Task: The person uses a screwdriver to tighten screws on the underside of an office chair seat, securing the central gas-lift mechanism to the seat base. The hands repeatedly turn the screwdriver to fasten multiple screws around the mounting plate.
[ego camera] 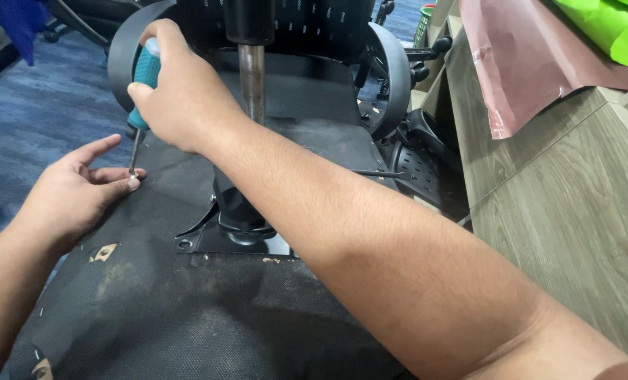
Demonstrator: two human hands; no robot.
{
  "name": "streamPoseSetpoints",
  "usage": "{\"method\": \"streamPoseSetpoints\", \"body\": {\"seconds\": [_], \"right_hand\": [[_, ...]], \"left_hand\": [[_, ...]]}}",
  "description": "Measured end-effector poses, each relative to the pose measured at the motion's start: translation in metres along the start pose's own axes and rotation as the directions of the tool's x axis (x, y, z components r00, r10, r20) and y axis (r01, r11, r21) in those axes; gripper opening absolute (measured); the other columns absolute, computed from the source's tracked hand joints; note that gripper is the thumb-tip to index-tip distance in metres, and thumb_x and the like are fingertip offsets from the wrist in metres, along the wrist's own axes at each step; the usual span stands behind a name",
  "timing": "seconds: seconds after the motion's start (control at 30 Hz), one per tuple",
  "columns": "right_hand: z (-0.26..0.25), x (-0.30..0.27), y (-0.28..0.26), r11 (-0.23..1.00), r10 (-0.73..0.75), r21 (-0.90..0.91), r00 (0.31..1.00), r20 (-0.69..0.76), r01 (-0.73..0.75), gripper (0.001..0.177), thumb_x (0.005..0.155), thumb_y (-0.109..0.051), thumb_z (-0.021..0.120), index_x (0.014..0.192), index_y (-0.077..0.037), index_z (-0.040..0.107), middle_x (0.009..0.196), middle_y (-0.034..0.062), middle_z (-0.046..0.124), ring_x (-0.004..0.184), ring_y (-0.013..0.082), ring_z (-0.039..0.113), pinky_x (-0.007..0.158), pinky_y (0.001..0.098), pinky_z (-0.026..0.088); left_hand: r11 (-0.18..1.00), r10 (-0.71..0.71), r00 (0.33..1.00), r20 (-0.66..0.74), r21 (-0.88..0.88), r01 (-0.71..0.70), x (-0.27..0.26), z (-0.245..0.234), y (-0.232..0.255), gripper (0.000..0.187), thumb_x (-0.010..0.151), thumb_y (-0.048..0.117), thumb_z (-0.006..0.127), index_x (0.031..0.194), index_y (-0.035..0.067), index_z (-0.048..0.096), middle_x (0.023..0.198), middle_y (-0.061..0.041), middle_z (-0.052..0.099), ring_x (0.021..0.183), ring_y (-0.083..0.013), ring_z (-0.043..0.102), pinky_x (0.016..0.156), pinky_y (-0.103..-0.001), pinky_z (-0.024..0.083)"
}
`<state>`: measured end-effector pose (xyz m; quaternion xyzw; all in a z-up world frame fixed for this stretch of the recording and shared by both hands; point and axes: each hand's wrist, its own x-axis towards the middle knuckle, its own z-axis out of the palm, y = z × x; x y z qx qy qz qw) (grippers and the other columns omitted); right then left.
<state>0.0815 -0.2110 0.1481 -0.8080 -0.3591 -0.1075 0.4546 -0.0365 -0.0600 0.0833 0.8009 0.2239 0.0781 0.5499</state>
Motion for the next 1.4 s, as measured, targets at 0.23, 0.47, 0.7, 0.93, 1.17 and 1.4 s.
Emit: {"method": "streamPoseSetpoints", "body": {"seconds": [0.23, 0.47, 0.7, 0.93, 1.17, 1.4], "right_hand": [[0.002, 0.001, 0.003, 0.999, -0.034, -0.027, 0.999, -0.029, 0.034, 0.063, 0.088, -0.022, 0.070, 0.142, -0.007, 0.040, 0.118, 0.0218, 0.071, 0.107, 0.0316, 0.075, 0.091, 0.0388, 0.059], [0.003, 0.000, 0.003, 0.997, -0.082, 0.002, 0.996, -0.040, 0.082, 0.064, 0.086, -0.020, 0.071, 0.141, -0.006, 0.041, 0.119, 0.0257, 0.069, 0.111, 0.0373, 0.071, 0.094, 0.0420, 0.057], [0.005, 0.002, -0.005, 0.992, -0.070, 0.104, 0.998, -0.007, 0.071, 0.055, 0.086, -0.016, 0.063, 0.135, -0.003, 0.043, 0.116, 0.0299, 0.070, 0.110, 0.0430, 0.070, 0.096, 0.0457, 0.054], [0.006, 0.011, -0.008, 0.978, -0.122, 0.175, 0.992, 0.020, 0.117, 0.046, 0.093, -0.020, 0.059, 0.134, -0.003, 0.047, 0.113, 0.0283, 0.071, 0.105, 0.0413, 0.072, 0.090, 0.0459, 0.056], [0.016, 0.017, -0.032, 0.986, -0.163, 0.027, 0.987, -0.006, 0.163, 0.042, 0.095, -0.034, 0.063, 0.130, -0.012, 0.054, 0.102, 0.0222, 0.075, 0.098, 0.0394, 0.074, 0.083, 0.0480, 0.058], [0.029, 0.011, -0.033, 0.973, -0.138, 0.180, 0.989, -0.052, 0.146, 0.040, 0.097, -0.024, 0.058, 0.134, -0.009, 0.055, 0.110, 0.0260, 0.073, 0.106, 0.0426, 0.071, 0.094, 0.0499, 0.056]], "left_hand": [[0.995, -0.024, 0.999, -0.032, 0.094, 0.027, -0.001, 0.001, 0.001, 0.060, 0.091, 0.001, 0.069, 0.148, 0.008, 0.055, 0.113, -0.013, 0.076, 0.099, -0.0180, 0.071, 0.083, -0.031, 0.059], [0.995, 0.048, 0.999, -0.001, 0.093, -0.048, 0.009, -0.004, -0.018, 0.052, 0.091, 0.002, 0.068, 0.142, 0.006, 0.060, 0.114, -0.011, 0.077, 0.100, -0.0154, 0.071, 0.087, -0.029, 0.057], [0.983, 0.182, 0.982, 0.043, -0.009, -0.182, 0.023, -0.003, -0.038, 0.042, 0.091, 0.001, 0.067, 0.133, 0.001, 0.066, 0.112, -0.009, 0.077, 0.099, -0.0124, 0.070, 0.088, -0.027, 0.054], [0.986, 0.145, 0.989, 0.038, 0.076, -0.147, 0.028, -0.006, -0.041, 0.039, 0.092, 0.006, 0.069, 0.130, -0.001, 0.066, 0.111, -0.010, 0.079, 0.098, -0.0139, 0.072, 0.089, -0.027, 0.054], [0.972, 0.177, 0.984, 0.018, 0.155, -0.177, 0.026, -0.005, -0.039, 0.032, 0.092, 0.013, 0.071, 0.122, 0.001, 0.074, 0.106, -0.010, 0.081, 0.094, -0.0146, 0.073, 0.088, -0.028, 0.053], [0.937, 0.177, 0.984, -0.020, 0.310, -0.162, 0.020, -0.004, -0.033, 0.028, 0.092, 0.019, 0.070, 0.116, 0.007, 0.078, 0.099, -0.009, 0.083, 0.085, -0.0154, 0.074, 0.082, -0.031, 0.055]]}}
